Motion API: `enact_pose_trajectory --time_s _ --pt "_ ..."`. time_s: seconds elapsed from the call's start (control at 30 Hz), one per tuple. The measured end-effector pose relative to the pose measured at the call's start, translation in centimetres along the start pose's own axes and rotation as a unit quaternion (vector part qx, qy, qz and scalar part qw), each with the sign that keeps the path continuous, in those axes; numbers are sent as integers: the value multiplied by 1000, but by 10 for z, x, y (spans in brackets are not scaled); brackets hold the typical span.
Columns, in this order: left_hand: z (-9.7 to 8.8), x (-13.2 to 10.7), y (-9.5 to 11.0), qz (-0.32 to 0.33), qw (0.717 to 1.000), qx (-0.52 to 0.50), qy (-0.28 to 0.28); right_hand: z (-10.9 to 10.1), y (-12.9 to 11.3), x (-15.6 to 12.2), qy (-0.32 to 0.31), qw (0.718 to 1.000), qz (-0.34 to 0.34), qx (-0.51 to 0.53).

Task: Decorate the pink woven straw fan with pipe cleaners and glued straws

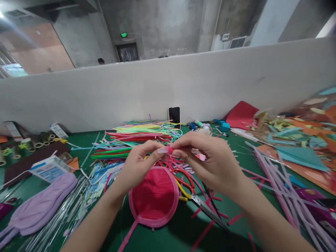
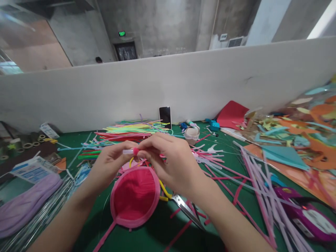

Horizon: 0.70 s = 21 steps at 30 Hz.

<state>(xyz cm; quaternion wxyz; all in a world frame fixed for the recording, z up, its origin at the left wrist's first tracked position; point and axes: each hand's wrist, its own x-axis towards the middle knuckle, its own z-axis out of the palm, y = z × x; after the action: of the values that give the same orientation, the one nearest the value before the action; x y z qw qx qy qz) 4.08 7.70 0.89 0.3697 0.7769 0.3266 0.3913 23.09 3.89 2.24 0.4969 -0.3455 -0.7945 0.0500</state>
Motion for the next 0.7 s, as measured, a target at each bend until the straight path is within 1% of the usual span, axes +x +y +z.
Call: enact_pose_trajectory --time_s 0.07,0.1,0.13,0.17,0.23,0.27,0.3,0.33,0.37,0.4,0.47,0.5,0.57,0.63,0.67,0.7 --pt "14 -5 4 -21 999 27 14 4 5 -1 40 998 7 -57" --pt "19 -8 8 -19 997 66 25 6 7 -2 55 994 5 -93" --pt "22 -12 11 -5 991 127 44 8 8 -3 64 990 -1 -129" --pt "23 -16 15 20 979 194 64 10 9 -4 63 984 -10 -164" --pt "21 -22 21 93 935 329 96 13 9 -6 28 976 -25 -215" --pt "18 -24 24 127 911 380 99 13 8 -7 -2 973 -28 -228" --pt "13 -25 26 151 893 414 92 12 6 -8 -36 972 -28 -232" --pt "8 -26 29 165 884 430 75 11 3 -9 -68 972 -24 -226" --pt "1 -26 31 170 885 429 54 9 1 -9 -97 973 -21 -208" --pt "-6 -25 33 170 894 413 32 6 -2 -9 -121 976 -18 -179" --pt "-19 -21 34 156 926 345 -16 -1 -7 -8 -157 982 -16 -100" --pt "-25 -18 33 147 942 298 -41 -4 -9 -7 -165 984 -16 -59" --pt "-31 -13 27 112 972 189 -83 -9 -13 -4 -161 987 -15 6" --pt "-28 -9 16 63 991 63 -98 -11 -15 -2 -134 990 -8 40" --pt "-22 -7 10 32 995 -5 -93 -12 -15 -2 -114 992 -3 46" --pt "-15 -6 4 7 994 -75 -75 -11 -15 -1 -92 995 3 45"
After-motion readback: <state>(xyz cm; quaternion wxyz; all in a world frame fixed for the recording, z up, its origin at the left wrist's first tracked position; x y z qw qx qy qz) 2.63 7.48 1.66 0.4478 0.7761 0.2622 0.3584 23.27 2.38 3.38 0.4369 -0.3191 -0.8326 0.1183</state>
